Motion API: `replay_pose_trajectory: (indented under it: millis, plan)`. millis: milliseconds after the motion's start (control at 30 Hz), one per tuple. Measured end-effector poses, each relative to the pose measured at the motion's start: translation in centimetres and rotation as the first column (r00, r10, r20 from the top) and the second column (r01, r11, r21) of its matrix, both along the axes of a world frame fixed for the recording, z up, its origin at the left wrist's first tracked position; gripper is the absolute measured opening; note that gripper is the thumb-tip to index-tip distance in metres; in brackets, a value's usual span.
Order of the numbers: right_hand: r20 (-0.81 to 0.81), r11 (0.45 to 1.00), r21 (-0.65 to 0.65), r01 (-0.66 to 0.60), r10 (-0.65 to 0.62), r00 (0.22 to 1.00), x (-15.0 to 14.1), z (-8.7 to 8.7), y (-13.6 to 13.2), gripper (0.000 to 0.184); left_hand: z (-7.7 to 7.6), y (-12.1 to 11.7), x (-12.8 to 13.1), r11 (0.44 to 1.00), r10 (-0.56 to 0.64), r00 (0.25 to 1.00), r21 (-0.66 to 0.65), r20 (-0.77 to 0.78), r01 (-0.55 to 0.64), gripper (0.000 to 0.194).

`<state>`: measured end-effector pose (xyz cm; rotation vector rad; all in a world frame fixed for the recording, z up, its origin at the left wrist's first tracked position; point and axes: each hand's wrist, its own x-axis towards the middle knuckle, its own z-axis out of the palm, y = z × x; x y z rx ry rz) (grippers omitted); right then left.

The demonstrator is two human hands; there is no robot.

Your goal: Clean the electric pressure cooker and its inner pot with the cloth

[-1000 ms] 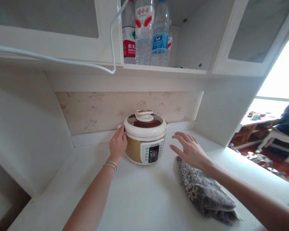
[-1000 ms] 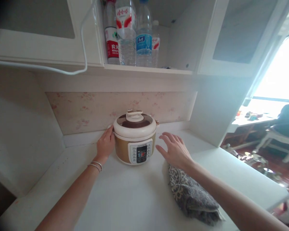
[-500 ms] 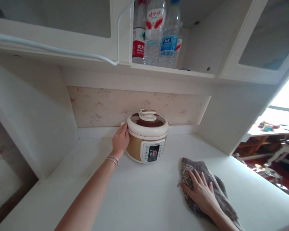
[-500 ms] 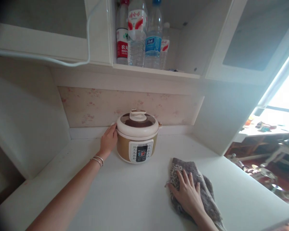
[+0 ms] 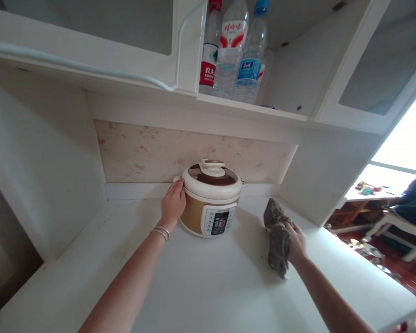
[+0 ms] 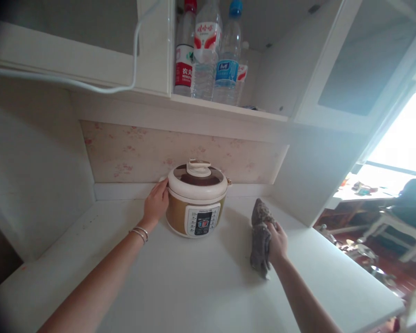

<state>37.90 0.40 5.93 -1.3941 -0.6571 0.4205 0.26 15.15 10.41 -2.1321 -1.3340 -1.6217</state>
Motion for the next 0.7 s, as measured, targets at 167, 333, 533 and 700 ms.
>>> replay_pose_trajectory:
  millis: [167, 333, 533, 700]
  plan:
    - [-0.011, 0.943, 0.325, -0.078, 0.087, 0.996, -3.6, 9.7, 4.3, 0.036, -0.1, 0.0, 0.1, 1.000, -0.006, 1.000, 0.007, 0.028, 0.006, 0.041]
    - [0.556, 0.947, 0.281, -0.154, -0.030, 0.831, -10.0, 17.3, 9.2, 0.048, -0.1, -0.1, 0.2, 1.000, -0.021, 0.999, -0.010, 0.033, 0.021, 0.042]
    - [0.869, 0.943, -0.191, -0.274, 0.292, 0.399, -16.5, 20.4, 16.4, 0.043, 0.0, -0.1, -0.3, 0.998, -0.046, 0.999, -0.029, 0.007, 0.047, 0.041]
    - [0.878, 0.867, -0.441, -0.232, 0.470, 0.089, -18.9, 22.5, 22.9, 0.038, 0.1, 0.2, -0.6, 0.996, -0.079, 0.997, -0.038, 0.004, 0.079, 0.040]
